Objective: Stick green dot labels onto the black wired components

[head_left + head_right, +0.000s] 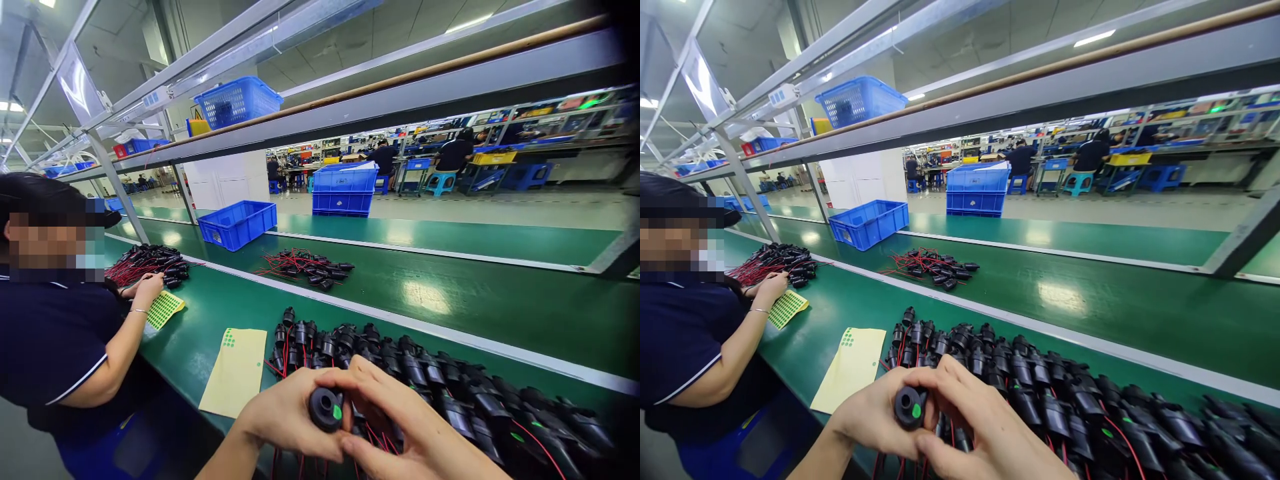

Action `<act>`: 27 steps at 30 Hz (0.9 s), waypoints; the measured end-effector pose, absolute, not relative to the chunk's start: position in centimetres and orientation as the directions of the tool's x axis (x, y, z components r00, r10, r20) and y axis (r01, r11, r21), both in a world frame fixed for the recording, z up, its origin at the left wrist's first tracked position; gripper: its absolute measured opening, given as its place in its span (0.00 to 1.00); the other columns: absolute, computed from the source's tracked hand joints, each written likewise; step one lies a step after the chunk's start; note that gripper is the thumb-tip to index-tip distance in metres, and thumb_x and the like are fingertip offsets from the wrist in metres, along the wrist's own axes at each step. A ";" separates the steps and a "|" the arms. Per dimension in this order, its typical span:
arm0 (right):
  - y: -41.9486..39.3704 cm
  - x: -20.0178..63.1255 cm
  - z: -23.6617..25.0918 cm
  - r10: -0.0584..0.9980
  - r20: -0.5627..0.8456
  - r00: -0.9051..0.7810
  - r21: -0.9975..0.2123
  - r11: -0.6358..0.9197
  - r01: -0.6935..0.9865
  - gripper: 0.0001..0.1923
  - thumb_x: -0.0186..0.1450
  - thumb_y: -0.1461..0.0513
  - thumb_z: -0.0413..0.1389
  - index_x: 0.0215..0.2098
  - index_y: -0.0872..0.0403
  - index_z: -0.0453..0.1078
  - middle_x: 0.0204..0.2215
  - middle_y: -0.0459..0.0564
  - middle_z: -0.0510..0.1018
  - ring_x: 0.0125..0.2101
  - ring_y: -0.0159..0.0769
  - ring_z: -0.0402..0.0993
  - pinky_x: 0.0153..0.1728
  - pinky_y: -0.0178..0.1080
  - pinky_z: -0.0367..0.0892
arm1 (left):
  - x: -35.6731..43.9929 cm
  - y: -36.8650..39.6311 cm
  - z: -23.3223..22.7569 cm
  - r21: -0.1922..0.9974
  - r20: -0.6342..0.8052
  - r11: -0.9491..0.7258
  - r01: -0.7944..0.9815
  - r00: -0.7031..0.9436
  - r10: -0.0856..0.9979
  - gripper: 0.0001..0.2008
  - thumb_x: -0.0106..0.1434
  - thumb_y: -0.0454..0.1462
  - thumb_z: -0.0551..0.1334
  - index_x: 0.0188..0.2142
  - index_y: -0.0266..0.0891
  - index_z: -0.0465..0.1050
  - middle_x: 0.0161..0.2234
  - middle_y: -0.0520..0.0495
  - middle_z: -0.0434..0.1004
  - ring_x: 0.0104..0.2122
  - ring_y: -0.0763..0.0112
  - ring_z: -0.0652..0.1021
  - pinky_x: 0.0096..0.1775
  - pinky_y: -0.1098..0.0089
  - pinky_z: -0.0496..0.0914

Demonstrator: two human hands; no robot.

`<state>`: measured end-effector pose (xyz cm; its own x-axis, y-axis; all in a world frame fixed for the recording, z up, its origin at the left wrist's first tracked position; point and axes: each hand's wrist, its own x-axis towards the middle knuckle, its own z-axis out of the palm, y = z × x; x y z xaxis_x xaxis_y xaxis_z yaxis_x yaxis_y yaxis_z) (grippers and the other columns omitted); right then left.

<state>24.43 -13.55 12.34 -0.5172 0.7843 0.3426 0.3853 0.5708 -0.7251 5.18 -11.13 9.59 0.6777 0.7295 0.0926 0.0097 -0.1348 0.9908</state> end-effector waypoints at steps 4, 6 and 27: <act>-13.3 24.3 11.8 0.743 0.431 -0.513 -0.641 0.652 0.406 0.21 0.58 0.71 0.60 0.45 0.43 0.77 0.33 0.43 0.76 0.33 0.34 0.77 0.33 0.31 0.73 | 4.5 -10.9 9.4 0.989 0.070 -0.140 0.049 0.681 0.729 0.16 0.43 0.30 0.67 0.32 0.41 0.67 0.31 0.55 0.67 0.30 0.73 0.67 0.33 0.72 0.63; -13.1 24.3 11.5 0.699 0.512 -0.499 -0.578 0.711 0.401 0.21 0.60 0.70 0.61 0.48 0.44 0.74 0.35 0.42 0.77 0.33 0.32 0.77 0.34 0.30 0.74 | 4.3 -11.1 9.1 0.988 0.106 -0.156 0.017 0.657 0.746 0.20 0.44 0.31 0.68 0.38 0.41 0.68 0.35 0.54 0.67 0.33 0.71 0.68 0.35 0.73 0.63; -13.8 22.7 9.0 0.283 0.905 -0.317 0.055 0.663 0.747 0.08 0.74 0.62 0.55 0.45 0.60 0.70 0.34 0.58 0.85 0.31 0.35 0.84 0.32 0.35 0.75 | 7.1 -15.3 9.9 0.985 0.165 -0.145 -0.089 0.304 0.938 0.19 0.65 0.39 0.52 0.54 0.39 0.68 0.49 0.44 0.72 0.49 0.57 0.71 0.53 0.59 0.62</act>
